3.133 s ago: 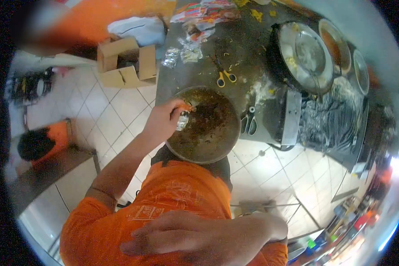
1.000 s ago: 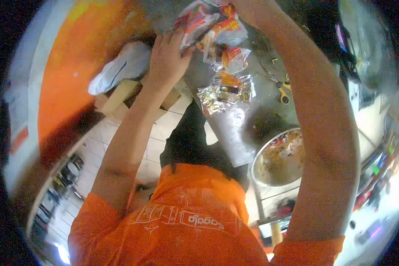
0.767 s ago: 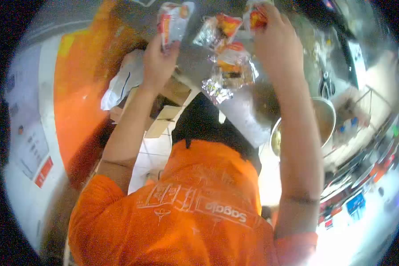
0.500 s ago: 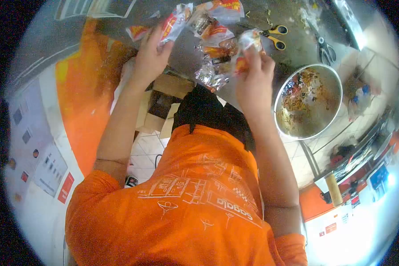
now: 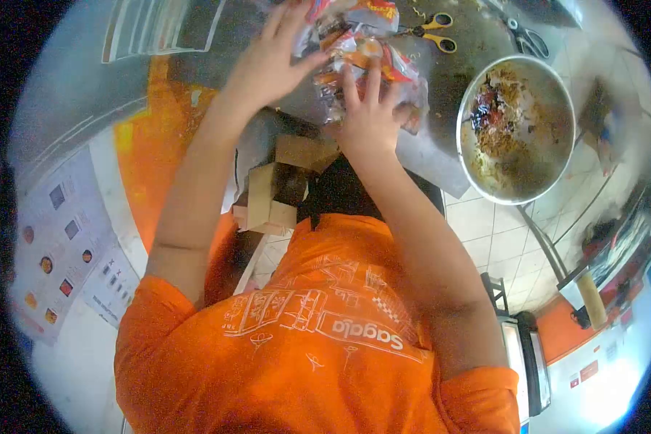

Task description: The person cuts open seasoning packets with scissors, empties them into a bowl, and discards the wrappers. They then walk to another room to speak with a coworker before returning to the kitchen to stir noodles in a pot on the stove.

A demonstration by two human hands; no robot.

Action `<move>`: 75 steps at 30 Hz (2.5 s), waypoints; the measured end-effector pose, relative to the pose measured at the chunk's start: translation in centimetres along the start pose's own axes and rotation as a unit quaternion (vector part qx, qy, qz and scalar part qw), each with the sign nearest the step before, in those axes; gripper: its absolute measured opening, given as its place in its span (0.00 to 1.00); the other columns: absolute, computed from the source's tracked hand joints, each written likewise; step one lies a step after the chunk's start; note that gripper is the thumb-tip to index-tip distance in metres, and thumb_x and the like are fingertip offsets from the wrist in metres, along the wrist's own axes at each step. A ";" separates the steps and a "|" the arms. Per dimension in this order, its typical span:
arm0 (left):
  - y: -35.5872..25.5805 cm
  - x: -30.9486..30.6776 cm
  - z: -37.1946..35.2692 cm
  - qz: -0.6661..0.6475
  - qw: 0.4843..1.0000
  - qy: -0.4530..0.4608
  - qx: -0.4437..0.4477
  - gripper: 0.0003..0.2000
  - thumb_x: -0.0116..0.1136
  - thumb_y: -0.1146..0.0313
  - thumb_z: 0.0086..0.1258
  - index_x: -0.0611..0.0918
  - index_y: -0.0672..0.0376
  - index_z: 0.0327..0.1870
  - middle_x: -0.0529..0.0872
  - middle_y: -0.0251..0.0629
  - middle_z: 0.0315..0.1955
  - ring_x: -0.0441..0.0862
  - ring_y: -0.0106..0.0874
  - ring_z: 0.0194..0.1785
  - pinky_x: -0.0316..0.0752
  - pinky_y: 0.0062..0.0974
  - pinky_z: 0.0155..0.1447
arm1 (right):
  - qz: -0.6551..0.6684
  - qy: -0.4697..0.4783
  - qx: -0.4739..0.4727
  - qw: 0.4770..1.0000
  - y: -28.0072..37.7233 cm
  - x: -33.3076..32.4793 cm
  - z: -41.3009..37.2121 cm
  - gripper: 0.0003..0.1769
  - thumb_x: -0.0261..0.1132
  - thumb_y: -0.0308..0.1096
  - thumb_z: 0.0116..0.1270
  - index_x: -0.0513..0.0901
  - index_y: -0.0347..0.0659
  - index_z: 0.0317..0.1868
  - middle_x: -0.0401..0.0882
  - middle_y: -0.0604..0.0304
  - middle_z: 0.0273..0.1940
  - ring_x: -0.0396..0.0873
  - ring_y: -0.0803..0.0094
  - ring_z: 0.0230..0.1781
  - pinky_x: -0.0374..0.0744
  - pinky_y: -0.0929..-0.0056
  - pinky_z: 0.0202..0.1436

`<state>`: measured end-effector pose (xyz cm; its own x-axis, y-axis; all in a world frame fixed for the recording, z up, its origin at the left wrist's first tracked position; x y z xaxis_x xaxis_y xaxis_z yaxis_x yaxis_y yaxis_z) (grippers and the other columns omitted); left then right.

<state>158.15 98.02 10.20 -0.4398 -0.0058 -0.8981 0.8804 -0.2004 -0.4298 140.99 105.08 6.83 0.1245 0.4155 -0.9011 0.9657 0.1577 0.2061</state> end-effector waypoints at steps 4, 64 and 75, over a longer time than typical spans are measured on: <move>-2.7 -0.6 4.2 0.021 0.998 0.054 0.014 0.35 0.53 0.46 0.76 0.60 0.52 0.78 0.78 0.55 0.64 0.78 0.56 0.63 0.76 0.48 0.62 | 0.000 -0.029 -0.025 0.999 -0.6 0.8 -0.1 0.54 0.80 0.51 0.50 0.60 0.68 0.76 0.52 0.59 0.78 0.58 0.37 0.71 0.73 0.32 0.61; -48.5 7.3 14.8 -0.714 0.699 0.023 -0.031 0.16 0.48 0.70 0.79 0.75 0.64 0.64 0.81 0.40 0.58 0.81 0.34 0.60 0.78 0.37 0.61 | 0.315 -0.456 -0.252 0.793 -42.5 -28.4 -9.7 0.40 0.77 0.28 0.52 0.75 0.41 0.68 0.73 0.41 0.65 0.74 0.40 0.62 0.73 0.48 0.67; -69.5 36.6 24.9 -0.679 0.635 0.264 -0.257 0.17 0.51 0.69 0.78 0.76 0.60 0.64 0.82 0.36 0.56 0.82 0.28 0.56 0.79 0.30 0.58 | 0.327 -0.384 0.039 0.863 -74.6 -18.7 -8.6 0.36 0.72 0.21 0.52 0.76 0.41 0.66 0.72 0.45 0.66 0.71 0.42 0.63 0.72 0.53 0.66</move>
<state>76.44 87.29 9.50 -0.8537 0.1880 0.4857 -0.2451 0.6777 -0.6933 64.65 93.23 11.60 0.7343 -0.3268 -0.5950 0.6402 0.0416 0.7671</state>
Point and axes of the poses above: each hand's wrist, its own z-axis towards the middle knuckle, its own x-axis out of the palm, y = z × x, the point moved 2 cm from there along z, towards the middle knuckle
